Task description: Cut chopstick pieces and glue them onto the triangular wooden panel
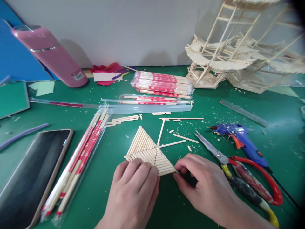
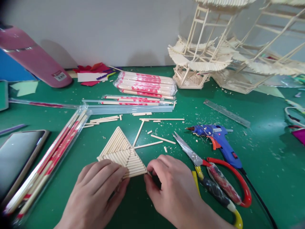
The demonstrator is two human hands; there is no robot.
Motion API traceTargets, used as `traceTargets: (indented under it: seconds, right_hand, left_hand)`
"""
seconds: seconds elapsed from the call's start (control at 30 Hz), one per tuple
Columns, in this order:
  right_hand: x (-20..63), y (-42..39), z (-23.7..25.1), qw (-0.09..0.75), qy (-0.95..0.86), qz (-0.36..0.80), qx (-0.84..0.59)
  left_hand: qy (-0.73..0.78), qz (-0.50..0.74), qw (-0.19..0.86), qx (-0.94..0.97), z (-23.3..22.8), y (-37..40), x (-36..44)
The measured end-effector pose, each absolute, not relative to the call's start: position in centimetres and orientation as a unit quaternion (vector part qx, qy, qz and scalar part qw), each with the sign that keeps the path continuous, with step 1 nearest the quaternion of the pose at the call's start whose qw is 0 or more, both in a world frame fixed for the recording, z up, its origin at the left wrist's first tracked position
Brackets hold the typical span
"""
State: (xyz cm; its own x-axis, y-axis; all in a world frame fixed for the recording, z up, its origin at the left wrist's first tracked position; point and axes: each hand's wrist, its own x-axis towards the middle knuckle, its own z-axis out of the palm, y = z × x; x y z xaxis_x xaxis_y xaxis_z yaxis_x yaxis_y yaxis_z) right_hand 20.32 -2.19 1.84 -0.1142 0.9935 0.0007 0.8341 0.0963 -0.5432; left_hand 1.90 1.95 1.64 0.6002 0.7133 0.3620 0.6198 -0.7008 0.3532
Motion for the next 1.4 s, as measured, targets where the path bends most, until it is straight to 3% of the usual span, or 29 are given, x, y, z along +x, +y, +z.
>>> traceTargets:
  seconds: [0.5,1.4]
  right_hand:
    - [20.6,-2.2,2.3,0.211,-0.705,0.259,-0.626]
    - [20.2,-2.7,1.2,0.270,-0.712,0.213,-0.612]
  left_hand:
    - [0.380,0.249,0.116,0.883,1.5,1.8,2.0]
    - [0.373,0.279,0.148,0.872,1.4,1.7,1.8]
